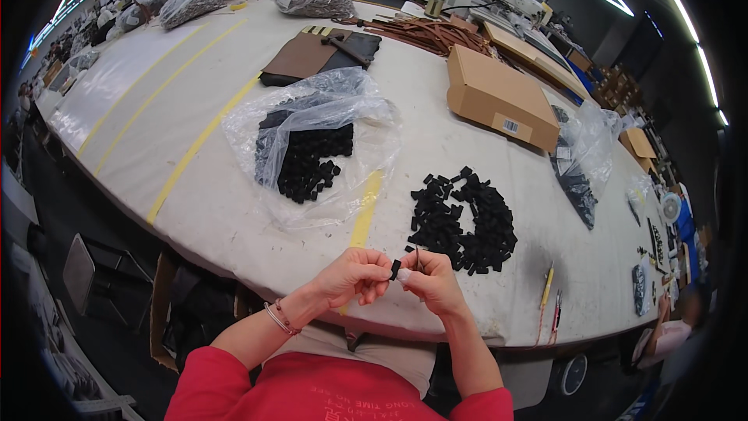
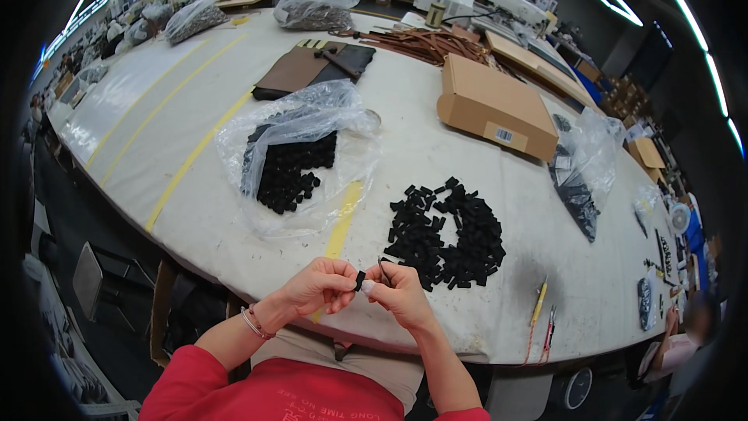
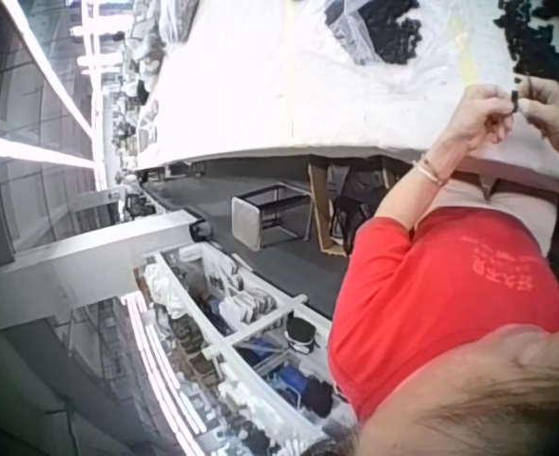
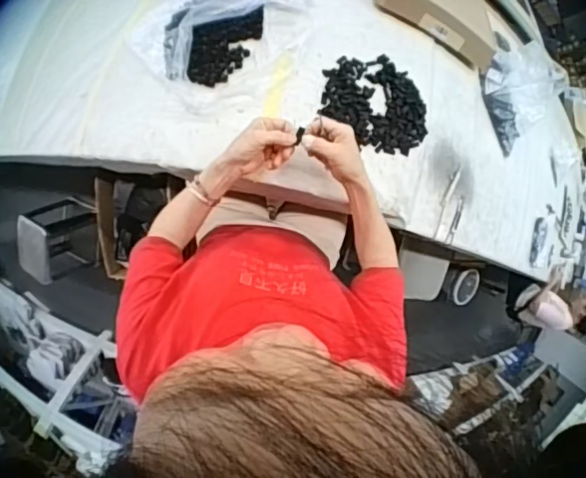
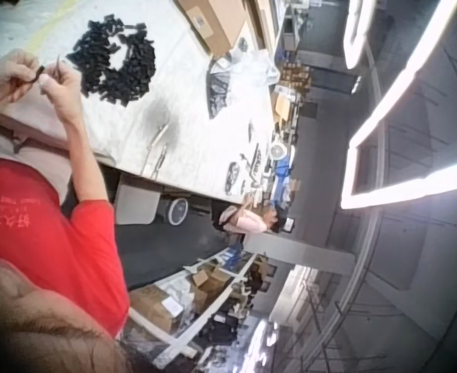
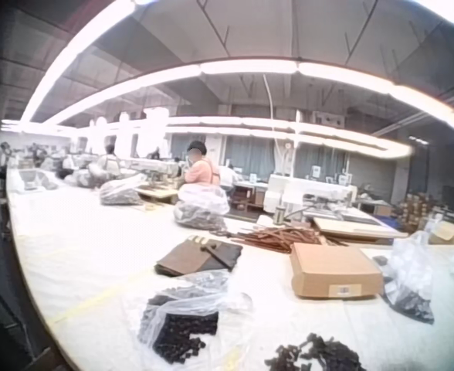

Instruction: The person assembles small black plastic buckles by hand.

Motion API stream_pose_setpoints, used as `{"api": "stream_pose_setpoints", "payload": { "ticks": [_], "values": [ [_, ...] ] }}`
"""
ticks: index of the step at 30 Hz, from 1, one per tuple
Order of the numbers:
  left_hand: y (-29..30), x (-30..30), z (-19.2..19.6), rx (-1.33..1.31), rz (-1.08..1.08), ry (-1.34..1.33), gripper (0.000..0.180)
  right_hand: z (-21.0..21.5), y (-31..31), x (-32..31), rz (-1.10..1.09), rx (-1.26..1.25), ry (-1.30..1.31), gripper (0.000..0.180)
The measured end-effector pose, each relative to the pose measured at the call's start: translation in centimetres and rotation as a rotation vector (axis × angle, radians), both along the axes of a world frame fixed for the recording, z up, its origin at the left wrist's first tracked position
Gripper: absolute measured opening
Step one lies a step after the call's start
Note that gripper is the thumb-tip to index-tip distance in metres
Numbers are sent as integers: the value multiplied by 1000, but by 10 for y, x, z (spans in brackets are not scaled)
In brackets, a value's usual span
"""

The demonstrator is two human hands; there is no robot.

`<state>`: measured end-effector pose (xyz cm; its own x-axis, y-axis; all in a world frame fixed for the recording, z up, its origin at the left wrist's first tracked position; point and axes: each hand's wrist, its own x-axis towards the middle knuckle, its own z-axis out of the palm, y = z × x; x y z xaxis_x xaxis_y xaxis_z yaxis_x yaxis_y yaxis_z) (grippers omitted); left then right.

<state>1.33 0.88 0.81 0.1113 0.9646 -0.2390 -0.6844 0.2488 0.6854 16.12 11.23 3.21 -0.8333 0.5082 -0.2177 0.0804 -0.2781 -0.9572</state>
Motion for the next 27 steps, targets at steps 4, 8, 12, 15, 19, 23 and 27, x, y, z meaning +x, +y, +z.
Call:
{"api": "stream_pose_setpoints", "payload": {
  "ticks": [4,8,12,15,19,23,27],
  "values": [
    [2,15,4,-16,117,294,8,-12,-5,1,-111,302,-22,5],
    [1,26,-3,339,559,1148,6,-11,-12,-6,-223,541,-64,4],
    [0,28,-3,534,676,1369,4,-15,-13,-7,-255,554,-56,4],
    [-2,29,-3,325,535,902,3,-13,-16,-5,-248,604,-63,4],
    [-1,29,3,53,340,120,9,-13,-20,-5,-302,918,11,5],
    [-1,27,6,-26,305,89,16,-10,-18,-7,-262,1452,97,13],
    [0,24,3,-47,225,36,14,-14,-19,-5,-275,1442,92,15]
  ]
}}
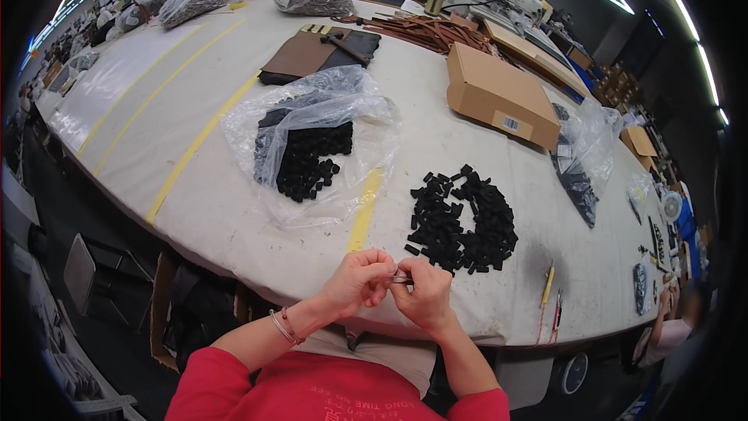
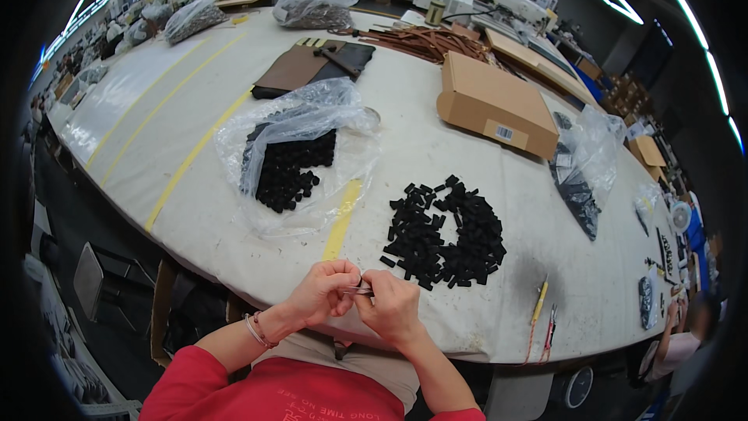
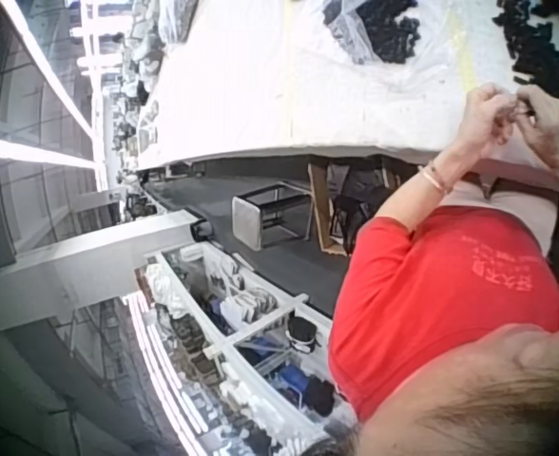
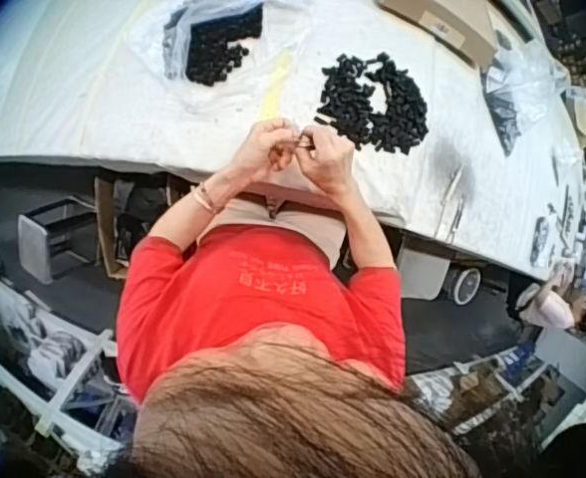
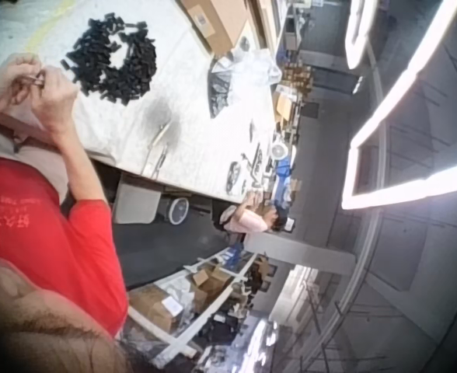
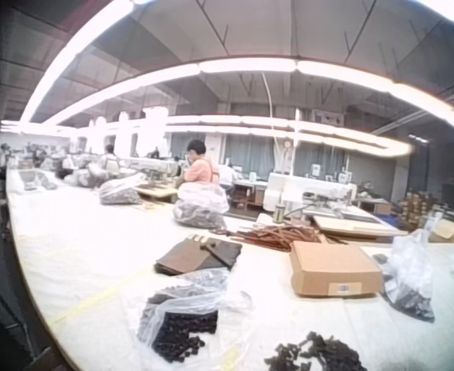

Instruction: The person assembles small black plastic buckles by hand.

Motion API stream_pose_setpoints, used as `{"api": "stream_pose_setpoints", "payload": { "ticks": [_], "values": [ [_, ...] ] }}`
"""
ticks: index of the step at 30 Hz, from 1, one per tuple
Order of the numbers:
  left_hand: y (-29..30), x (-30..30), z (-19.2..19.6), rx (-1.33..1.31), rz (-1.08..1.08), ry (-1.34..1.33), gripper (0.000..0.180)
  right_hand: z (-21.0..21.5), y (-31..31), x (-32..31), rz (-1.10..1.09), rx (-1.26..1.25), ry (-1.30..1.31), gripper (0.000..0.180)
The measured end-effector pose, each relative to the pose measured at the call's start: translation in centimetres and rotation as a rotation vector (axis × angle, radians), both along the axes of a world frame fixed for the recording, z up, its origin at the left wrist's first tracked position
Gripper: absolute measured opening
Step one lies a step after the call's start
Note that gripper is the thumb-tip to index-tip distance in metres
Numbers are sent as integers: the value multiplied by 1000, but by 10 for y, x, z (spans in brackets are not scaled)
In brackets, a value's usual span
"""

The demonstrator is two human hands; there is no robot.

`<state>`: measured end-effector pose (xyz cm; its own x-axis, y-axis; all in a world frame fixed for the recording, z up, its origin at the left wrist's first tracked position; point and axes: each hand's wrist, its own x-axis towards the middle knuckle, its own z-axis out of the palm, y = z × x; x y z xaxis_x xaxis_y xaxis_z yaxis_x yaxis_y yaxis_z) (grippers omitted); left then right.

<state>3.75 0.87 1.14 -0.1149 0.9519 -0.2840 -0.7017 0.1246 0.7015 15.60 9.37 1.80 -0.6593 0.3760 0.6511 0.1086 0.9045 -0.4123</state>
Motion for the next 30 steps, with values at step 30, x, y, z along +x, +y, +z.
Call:
{"api": "stream_pose_setpoints", "payload": {
  "ticks": [30],
  "values": [
    [-6,-1,-3,411,238,1259,7,-5,7,0,245,-1077,-86,7]
  ]
}}
